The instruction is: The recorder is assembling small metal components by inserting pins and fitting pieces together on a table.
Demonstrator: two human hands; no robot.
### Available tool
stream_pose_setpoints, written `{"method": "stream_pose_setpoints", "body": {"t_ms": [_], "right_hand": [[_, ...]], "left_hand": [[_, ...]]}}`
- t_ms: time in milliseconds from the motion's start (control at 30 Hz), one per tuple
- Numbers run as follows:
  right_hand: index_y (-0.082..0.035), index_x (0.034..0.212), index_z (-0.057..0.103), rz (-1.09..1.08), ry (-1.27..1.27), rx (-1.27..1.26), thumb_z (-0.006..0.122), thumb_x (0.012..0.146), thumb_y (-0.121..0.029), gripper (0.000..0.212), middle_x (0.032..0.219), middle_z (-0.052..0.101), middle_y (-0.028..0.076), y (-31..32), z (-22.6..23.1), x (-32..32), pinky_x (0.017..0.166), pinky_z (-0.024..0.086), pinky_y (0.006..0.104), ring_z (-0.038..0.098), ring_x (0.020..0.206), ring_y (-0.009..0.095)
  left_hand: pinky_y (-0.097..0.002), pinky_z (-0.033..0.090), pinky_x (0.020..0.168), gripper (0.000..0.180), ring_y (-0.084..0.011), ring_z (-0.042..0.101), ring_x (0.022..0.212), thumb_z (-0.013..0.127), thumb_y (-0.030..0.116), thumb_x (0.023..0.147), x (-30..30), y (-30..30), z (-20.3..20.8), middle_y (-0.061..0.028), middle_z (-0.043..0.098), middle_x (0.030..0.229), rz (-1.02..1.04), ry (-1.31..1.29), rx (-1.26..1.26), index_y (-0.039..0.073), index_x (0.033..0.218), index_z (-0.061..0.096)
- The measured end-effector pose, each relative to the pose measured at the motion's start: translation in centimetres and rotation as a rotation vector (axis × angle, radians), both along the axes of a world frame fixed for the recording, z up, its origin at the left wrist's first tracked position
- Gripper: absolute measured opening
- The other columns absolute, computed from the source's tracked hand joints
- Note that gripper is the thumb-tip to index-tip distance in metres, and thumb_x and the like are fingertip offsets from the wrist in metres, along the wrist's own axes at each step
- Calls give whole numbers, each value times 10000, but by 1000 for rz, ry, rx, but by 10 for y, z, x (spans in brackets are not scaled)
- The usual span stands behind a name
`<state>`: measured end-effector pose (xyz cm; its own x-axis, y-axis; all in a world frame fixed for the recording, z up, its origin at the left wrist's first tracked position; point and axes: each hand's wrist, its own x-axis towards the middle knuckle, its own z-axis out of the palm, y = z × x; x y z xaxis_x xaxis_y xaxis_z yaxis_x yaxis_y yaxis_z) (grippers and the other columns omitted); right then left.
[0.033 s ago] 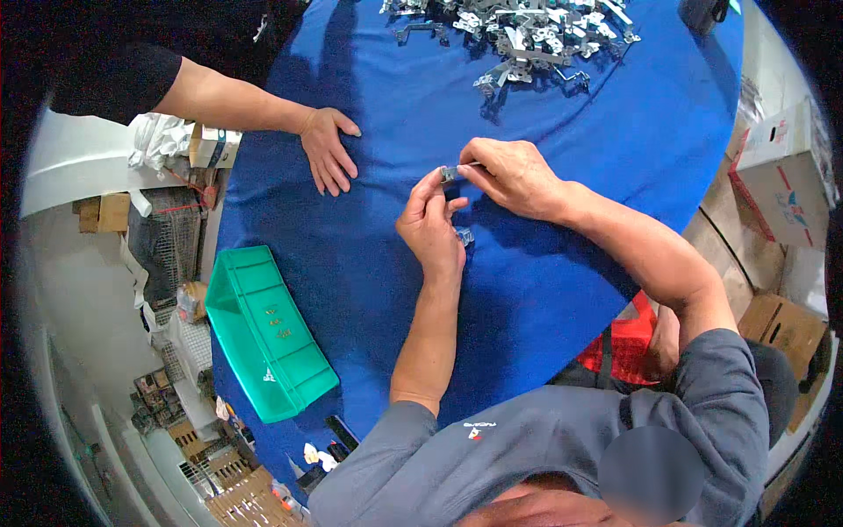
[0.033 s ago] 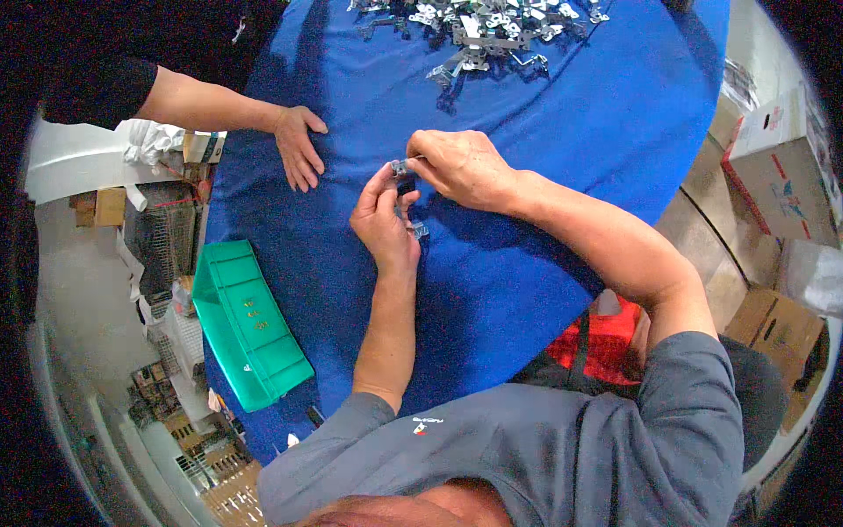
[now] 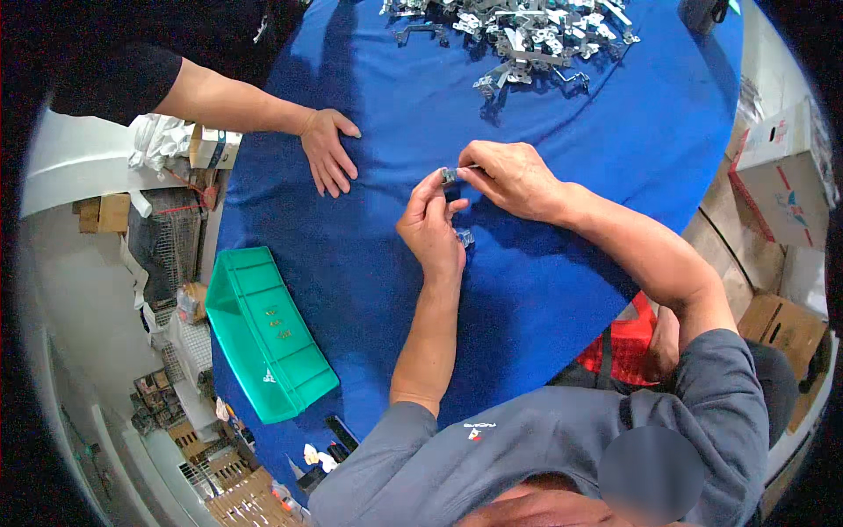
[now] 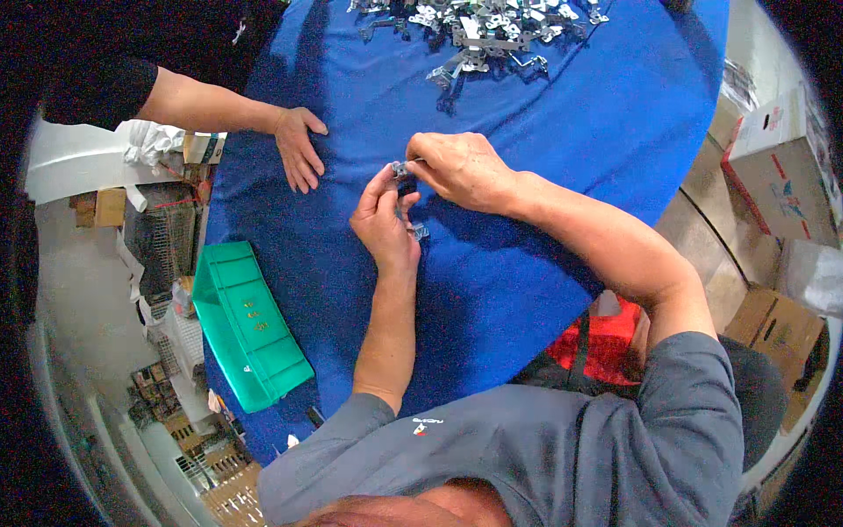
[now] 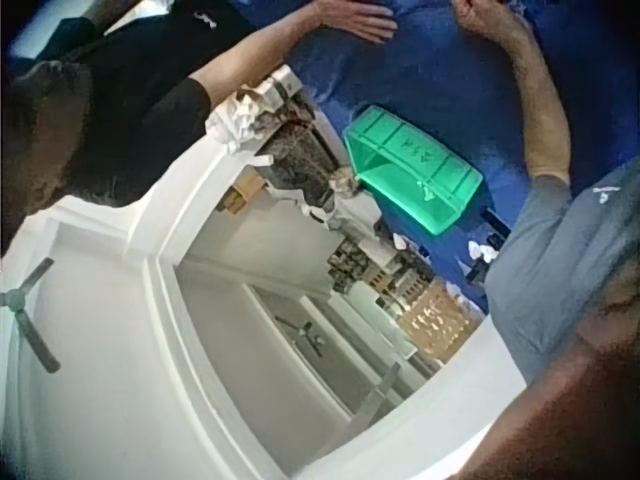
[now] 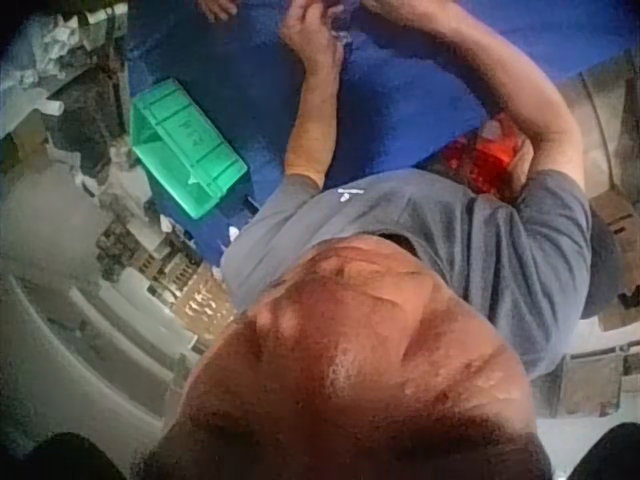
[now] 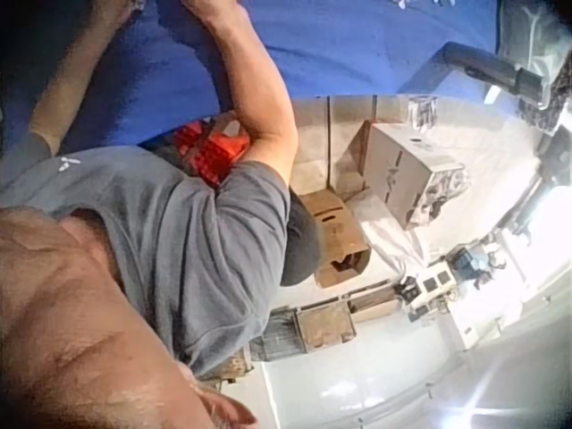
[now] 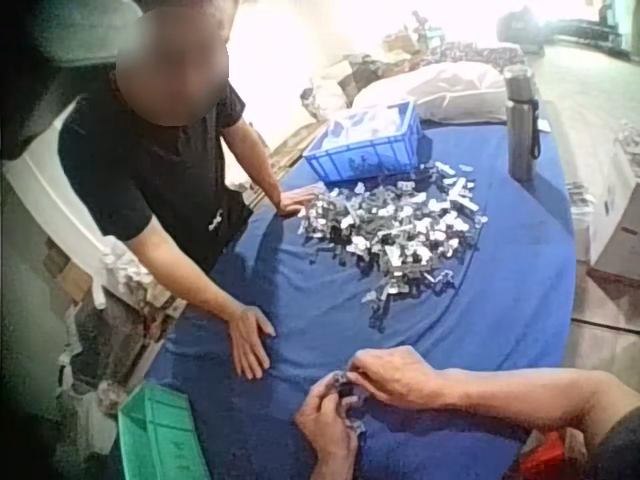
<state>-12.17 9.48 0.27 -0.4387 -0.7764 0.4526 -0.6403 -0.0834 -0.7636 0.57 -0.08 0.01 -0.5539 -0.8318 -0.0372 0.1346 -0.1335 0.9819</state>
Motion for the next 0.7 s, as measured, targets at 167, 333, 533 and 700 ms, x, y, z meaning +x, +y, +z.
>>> {"method": "stream_pose_setpoints", "body": {"t_ms": [167,333,533,700], "right_hand": [[-58,914,545,-9,15,15,586,913,-202,150,772,618,140,1,2,0,627,489,457,636,754,351],[-64,934,538,30,35,54,558,929,-210,148,842,622,129,0,-1,0,641,485,467,630,787,351],[-64,928,539,21,88,93,547,941,-258,195,833,628,126,0,0,0,618,492,465,639,773,345],[-53,916,535,19,106,137,540,948,-267,216,820,634,136,0,1,2,617,492,469,641,760,352]], "left_hand": [[-244,590,597,266,-147,667,855,484,-70,898,-1,2,0,-130,682,1029,2,2,-36,-46,1096,661],[-240,598,607,268,-162,651,935,478,-75,908,1,2,1,-120,646,1122,-15,-25,-66,-30,1080,678],[-235,593,594,255,-152,653,897,486,-74,913,2,3,1,-122,652,1102,-16,-25,-73,-30,1070,682],[-228,588,586,247,-144,651,880,490,-72,917,3,2,-2,-119,654,1093,-23,-27,-71,-31,1068,682]]}}
